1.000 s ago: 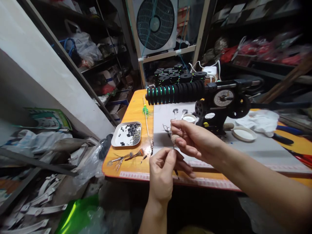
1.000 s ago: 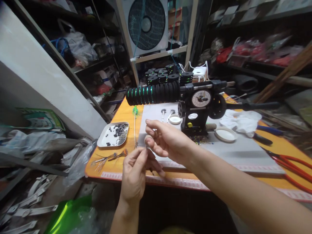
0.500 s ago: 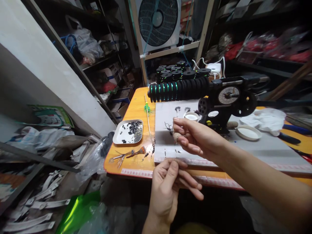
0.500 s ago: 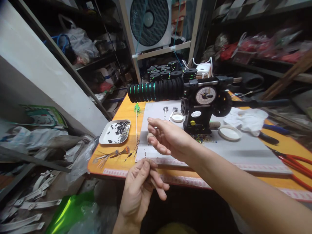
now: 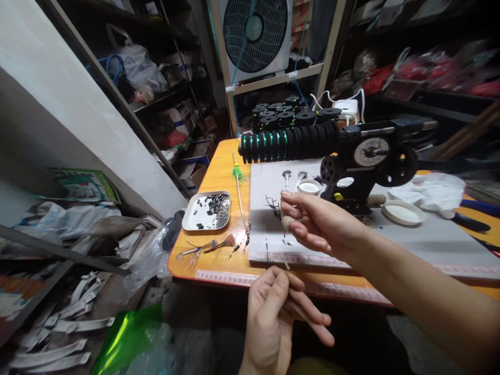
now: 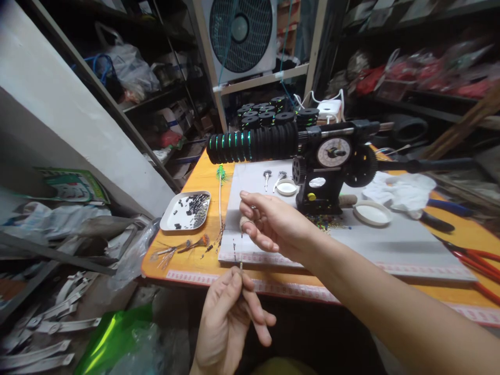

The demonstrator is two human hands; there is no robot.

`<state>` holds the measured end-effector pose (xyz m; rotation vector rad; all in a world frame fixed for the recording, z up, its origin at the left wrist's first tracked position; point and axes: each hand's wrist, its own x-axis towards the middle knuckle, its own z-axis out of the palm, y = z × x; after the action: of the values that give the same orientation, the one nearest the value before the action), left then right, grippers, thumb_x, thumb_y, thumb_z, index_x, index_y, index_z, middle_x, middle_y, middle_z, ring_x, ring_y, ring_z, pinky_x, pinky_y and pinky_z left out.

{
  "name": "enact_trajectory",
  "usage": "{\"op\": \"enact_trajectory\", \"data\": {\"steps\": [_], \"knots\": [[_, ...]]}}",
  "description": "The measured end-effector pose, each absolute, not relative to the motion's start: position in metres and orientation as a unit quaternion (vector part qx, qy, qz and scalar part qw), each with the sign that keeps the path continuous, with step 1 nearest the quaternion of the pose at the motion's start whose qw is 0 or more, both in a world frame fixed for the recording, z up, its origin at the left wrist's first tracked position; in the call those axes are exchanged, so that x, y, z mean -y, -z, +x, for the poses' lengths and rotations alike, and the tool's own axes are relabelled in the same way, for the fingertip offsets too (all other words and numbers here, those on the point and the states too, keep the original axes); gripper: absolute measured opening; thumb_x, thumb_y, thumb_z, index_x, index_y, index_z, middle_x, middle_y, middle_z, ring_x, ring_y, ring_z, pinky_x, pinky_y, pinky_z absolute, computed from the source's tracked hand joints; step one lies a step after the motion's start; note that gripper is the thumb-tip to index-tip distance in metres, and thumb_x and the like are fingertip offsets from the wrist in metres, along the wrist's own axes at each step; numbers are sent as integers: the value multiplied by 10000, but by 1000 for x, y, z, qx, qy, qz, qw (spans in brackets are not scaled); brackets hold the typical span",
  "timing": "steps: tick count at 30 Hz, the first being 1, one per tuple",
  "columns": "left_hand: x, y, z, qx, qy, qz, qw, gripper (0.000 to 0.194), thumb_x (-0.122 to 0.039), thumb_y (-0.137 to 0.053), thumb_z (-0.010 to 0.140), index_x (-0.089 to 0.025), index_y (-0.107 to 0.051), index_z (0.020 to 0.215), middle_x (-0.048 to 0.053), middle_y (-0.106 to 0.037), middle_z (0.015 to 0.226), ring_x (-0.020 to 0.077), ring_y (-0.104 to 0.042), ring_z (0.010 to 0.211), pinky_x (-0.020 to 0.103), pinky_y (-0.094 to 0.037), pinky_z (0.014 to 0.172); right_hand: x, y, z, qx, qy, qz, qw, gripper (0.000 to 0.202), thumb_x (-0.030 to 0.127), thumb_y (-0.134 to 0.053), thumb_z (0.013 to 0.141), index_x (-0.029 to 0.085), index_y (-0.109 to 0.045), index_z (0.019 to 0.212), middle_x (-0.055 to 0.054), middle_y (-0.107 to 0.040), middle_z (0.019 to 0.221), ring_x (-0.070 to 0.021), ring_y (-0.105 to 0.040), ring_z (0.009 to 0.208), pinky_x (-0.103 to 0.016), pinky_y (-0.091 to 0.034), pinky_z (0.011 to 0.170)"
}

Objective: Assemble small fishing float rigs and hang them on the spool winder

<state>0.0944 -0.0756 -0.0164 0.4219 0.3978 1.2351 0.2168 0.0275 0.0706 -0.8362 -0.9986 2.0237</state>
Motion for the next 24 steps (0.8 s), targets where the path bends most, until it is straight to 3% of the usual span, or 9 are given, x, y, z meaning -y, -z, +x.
{"op": "enact_trajectory", "data": {"steps": [12, 17, 21, 24], "knots": [[80, 26, 96, -179, -573, 198, 775, 322, -290, -441, 976, -98, -620, 790, 117, -735, 591, 225, -708, 481, 193, -517, 390, -28, -71, 219, 378, -784, -330, 365, 363, 437, -527, 905, 183, -431, 664, 51, -490, 466, -9, -274, 249, -100, -133, 246], [82, 26, 97, -220, -571, 220, 760, 275, -316, -492, 951, -113, -591, 794, 101, -741, 609, 211, -695, 448, 204, -516, 436, -26, -73, 218, 382, -782, -329, 367, 361, 428, -523, 911, 181, -435, 662, 49, -502, 468, -6, -274, 247, -94, -147, 240], [80, 16, 91, -334, -569, 318, 681, 278, -360, -533, 939, -138, -556, 773, 77, -744, 653, 190, -706, 507, 229, -523, 516, -24, -76, 220, 423, -756, -331, 375, 342, 420, -540, 909, 172, -477, 684, 30, -547, 484, -17, -328, 260, -101, -180, 248], [72, 3, 84, -421, -559, 398, 594, 189, -324, -571, 924, -153, -602, 999, 61, -755, 735, 202, -726, 668, 282, -548, 665, -23, -82, 226, 515, -708, -319, 364, 286, 401, -547, 921, 147, -591, 796, 16, -588, 531, -23, -378, 275, -117, -228, 267]]}}
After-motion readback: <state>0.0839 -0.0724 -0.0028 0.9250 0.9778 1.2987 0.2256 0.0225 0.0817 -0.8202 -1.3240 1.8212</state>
